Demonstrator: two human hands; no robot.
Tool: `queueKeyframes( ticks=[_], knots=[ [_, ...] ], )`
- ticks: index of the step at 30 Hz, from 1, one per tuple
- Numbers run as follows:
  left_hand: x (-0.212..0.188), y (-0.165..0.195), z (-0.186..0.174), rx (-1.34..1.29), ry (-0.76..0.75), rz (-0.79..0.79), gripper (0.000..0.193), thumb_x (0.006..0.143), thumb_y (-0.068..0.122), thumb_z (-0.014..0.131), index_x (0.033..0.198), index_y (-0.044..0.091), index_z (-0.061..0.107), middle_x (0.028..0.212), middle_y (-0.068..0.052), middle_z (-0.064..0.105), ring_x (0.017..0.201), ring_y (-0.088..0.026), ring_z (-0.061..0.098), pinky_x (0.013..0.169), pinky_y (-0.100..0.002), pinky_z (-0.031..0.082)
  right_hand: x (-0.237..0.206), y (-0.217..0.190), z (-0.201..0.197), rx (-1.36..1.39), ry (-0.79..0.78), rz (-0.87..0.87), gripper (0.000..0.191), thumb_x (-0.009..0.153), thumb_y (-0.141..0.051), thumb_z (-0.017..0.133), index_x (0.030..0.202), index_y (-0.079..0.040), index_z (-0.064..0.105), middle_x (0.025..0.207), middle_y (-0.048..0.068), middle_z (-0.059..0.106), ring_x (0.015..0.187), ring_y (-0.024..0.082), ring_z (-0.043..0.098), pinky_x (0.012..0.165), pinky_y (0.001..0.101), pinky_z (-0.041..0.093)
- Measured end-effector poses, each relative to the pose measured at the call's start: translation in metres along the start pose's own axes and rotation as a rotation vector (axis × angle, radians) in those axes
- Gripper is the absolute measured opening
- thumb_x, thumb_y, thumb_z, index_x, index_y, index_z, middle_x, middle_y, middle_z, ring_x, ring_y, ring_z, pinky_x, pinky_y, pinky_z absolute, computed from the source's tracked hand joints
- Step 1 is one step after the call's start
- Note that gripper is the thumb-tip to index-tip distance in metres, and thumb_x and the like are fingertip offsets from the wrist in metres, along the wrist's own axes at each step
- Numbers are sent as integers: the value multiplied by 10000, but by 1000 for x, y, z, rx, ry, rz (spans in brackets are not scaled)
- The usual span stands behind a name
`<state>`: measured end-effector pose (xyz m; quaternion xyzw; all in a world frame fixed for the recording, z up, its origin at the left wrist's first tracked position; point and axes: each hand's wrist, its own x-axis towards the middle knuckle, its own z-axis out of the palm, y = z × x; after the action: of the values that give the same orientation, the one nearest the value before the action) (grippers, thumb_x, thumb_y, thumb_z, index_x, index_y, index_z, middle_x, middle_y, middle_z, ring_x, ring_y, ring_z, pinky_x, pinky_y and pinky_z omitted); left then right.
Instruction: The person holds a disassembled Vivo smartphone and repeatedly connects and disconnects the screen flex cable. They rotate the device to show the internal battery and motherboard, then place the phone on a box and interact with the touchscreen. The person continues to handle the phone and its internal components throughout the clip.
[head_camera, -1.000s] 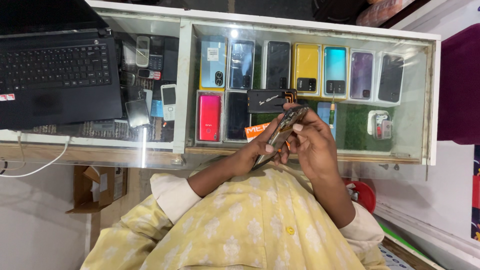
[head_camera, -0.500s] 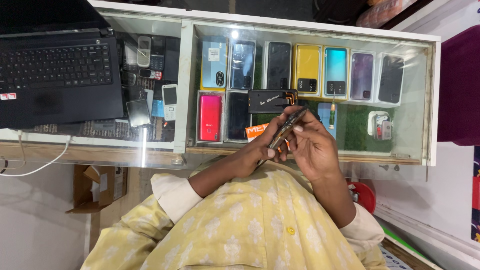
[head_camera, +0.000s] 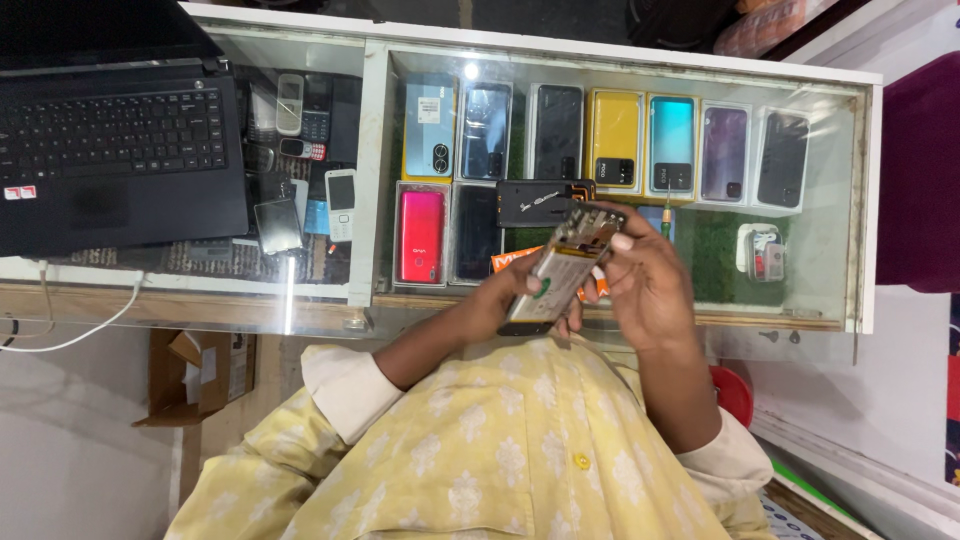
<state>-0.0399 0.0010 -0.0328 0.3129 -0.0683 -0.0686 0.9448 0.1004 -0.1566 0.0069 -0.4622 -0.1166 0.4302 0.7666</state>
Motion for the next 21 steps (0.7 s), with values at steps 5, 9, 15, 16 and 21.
queueKeyframes(
  ticks=[5, 9, 15, 16, 21],
  knots=[
    [1, 18, -8, -251, -107, -275, 820, 1030, 580, 426, 1594, -11, 360, 1409, -358, 545, 1137, -459, 667, 958, -578, 579, 4, -6, -34, -281, -5, -47, 293, 1006, -17, 637, 1272, 106, 626, 1110, 143, 721, 988, 166, 690, 887, 301, 566],
    [5, 45, -15, -344, -93, -367, 1140, 938, 842, 299, 1551, -115, 379, 1410, -410, 534, 1200, -498, 650, 965, -606, 580, 7, -2, -49, -210, 41, -2, 225, 991, 61, 646, 1212, 105, 637, 1083, 158, 740, 952, 190, 711, 859, 306, 578],
    [3, 56, -33, -149, 194, -25, 999, 960, 775, 323, 1495, -58, 461, 1328, -283, 656, 1179, -415, 691, 1013, -532, 576, 2, 3, -23, 54, 104, -116, 304, 943, 44, 614, 1244, 44, 578, 1130, 178, 721, 1000, 225, 737, 907, 357, 609],
    [5, 50, -34, -81, 298, 31, 904, 999, 707, 392, 1468, -59, 494, 1310, -256, 665, 1167, -371, 683, 987, -498, 559, 2, 6, -15, 42, 112, -136, 333, 935, 57, 612, 1263, 38, 559, 1149, 175, 713, 1016, 224, 733, 897, 356, 607],
    [27, 6, -28, -10, 541, 333, 434, 970, 215, 698, 1330, 33, 536, 1234, -96, 668, 1148, -204, 654, 1005, -423, 549, 6, 21, 12, -34, 141, -199, 478, 875, 105, 644, 1316, 5, 488, 1192, 163, 689, 1088, 207, 714, 968, 329, 604]
  ],
)
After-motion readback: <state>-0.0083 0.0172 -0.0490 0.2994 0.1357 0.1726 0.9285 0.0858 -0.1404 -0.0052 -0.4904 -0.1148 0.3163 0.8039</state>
